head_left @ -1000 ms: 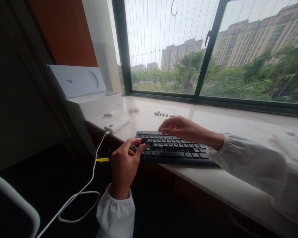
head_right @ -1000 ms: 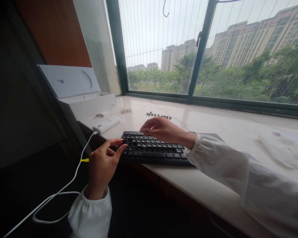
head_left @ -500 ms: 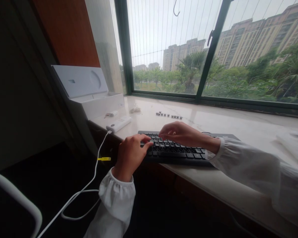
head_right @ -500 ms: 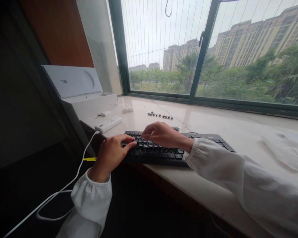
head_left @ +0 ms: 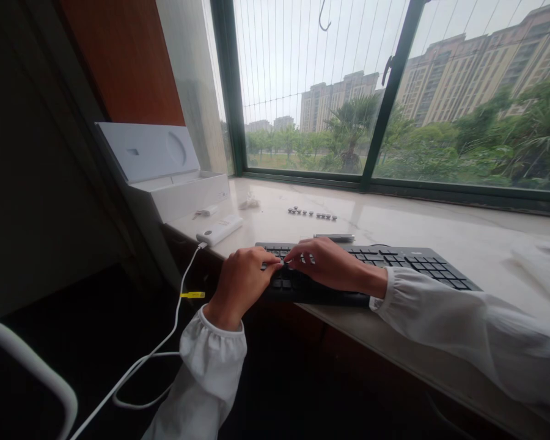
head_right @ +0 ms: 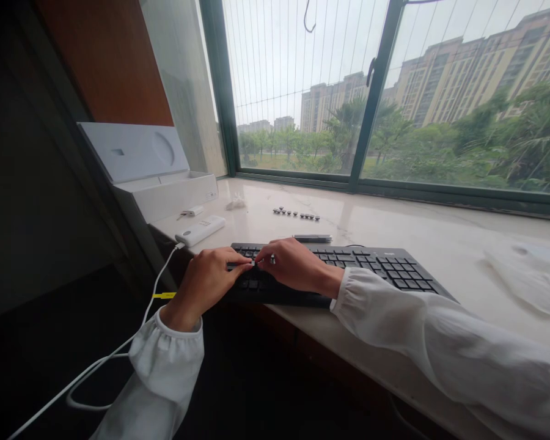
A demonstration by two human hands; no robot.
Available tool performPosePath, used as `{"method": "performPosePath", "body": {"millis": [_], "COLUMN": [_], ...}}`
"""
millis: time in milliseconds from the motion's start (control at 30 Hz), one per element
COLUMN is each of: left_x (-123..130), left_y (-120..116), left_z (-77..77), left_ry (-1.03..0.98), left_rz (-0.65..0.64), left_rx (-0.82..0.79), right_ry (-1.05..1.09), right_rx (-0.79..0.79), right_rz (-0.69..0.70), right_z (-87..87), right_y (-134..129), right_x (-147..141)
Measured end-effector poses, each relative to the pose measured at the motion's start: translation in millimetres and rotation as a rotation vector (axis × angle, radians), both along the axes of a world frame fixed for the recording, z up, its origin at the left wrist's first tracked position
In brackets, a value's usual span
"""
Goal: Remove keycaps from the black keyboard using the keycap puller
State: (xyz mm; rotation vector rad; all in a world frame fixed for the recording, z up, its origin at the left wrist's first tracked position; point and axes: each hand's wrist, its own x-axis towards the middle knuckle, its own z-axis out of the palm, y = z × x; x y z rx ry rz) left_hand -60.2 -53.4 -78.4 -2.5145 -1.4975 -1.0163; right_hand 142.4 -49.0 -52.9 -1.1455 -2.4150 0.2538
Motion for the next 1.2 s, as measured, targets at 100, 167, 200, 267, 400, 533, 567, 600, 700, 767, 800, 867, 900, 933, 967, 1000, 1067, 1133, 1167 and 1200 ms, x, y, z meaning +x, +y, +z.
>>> {"method": "performPosePath", "body": {"millis": [100,167,200,267,400,533,567,600,700,767,800,867,900,933,967,1000,1067,1133,1167,1200], "left_x": [-1,-2,-3,-3,-6,-11,-13,-14,-17,-17,-17,-16,-15,-15,-15,-14,-14,-13,-13,-13], "left_y": [0,1,1,1,2,4,4,5,5,5,4,3,2,1,0,-1,-2,-3,-3,-3], "left_z": [0.2,-0.3,-0.6,-1.1,-0.8,0.5,0.9,1.3,2.9,3.8,4.2,4.8,5.0,5.2,5.4,5.7,6.4,7.3,7.6,7.9], "left_ry": [0.034,0.05,0.06,0.085,0.142,0.188,0.203,0.219,0.264,0.293,0.312,0.359,0.382,0.403,0.423,0.44,0.468,0.489,0.499,0.507], "left_rz": [-0.021,-0.037,-0.048,-0.072,-0.104,-0.156,-0.17,-0.182,-0.198,-0.195,-0.192,-0.183,-0.18,-0.178,-0.175,-0.173,-0.169,-0.163,-0.162,-0.161], "left_rx": [0.042,0.061,0.067,0.076,0.099,0.126,0.134,0.142,0.16,0.176,0.186,0.208,0.217,0.228,0.24,0.251,0.268,0.28,0.285,0.291], "right_ry": [0.004,0.005,0.004,0.002,0.001,0.002,0.002,0.003,0.001,-0.004,-0.008,-0.017,-0.021,-0.024,-0.028,-0.032,-0.042,-0.053,-0.056,-0.058], "right_rx": [0.032,0.029,0.025,0.016,0.014,0.026,0.028,0.03,0.041,0.052,0.058,0.068,0.073,0.077,0.082,0.088,0.103,0.112,0.112,0.109], "right_rz": [0.006,0.005,0.004,0.001,-0.006,-0.02,-0.022,-0.024,-0.032,-0.032,-0.027,-0.015,-0.009,-0.004,-0.003,-0.006,-0.016,-0.035,-0.045,-0.053], "right_z": [-3.7,-4.4,-4.5,-4.6,-5.2,-5.0,-4.6,-4.2,-3.6,-3.7,-3.9,-4.4,-4.6,-4.8,-5.0,-5.2,-5.5,-5.7,-5.8,-5.8], "right_y": [1,2,2,2,3,2,1,1,0,0,0,1,1,1,2,2,2,3,3,2], "right_x": [1,1,1,1,0,-1,-2,-2,-3,-3,-3,-2,-2,-1,-1,-1,-1,-1,-2,-2]}}
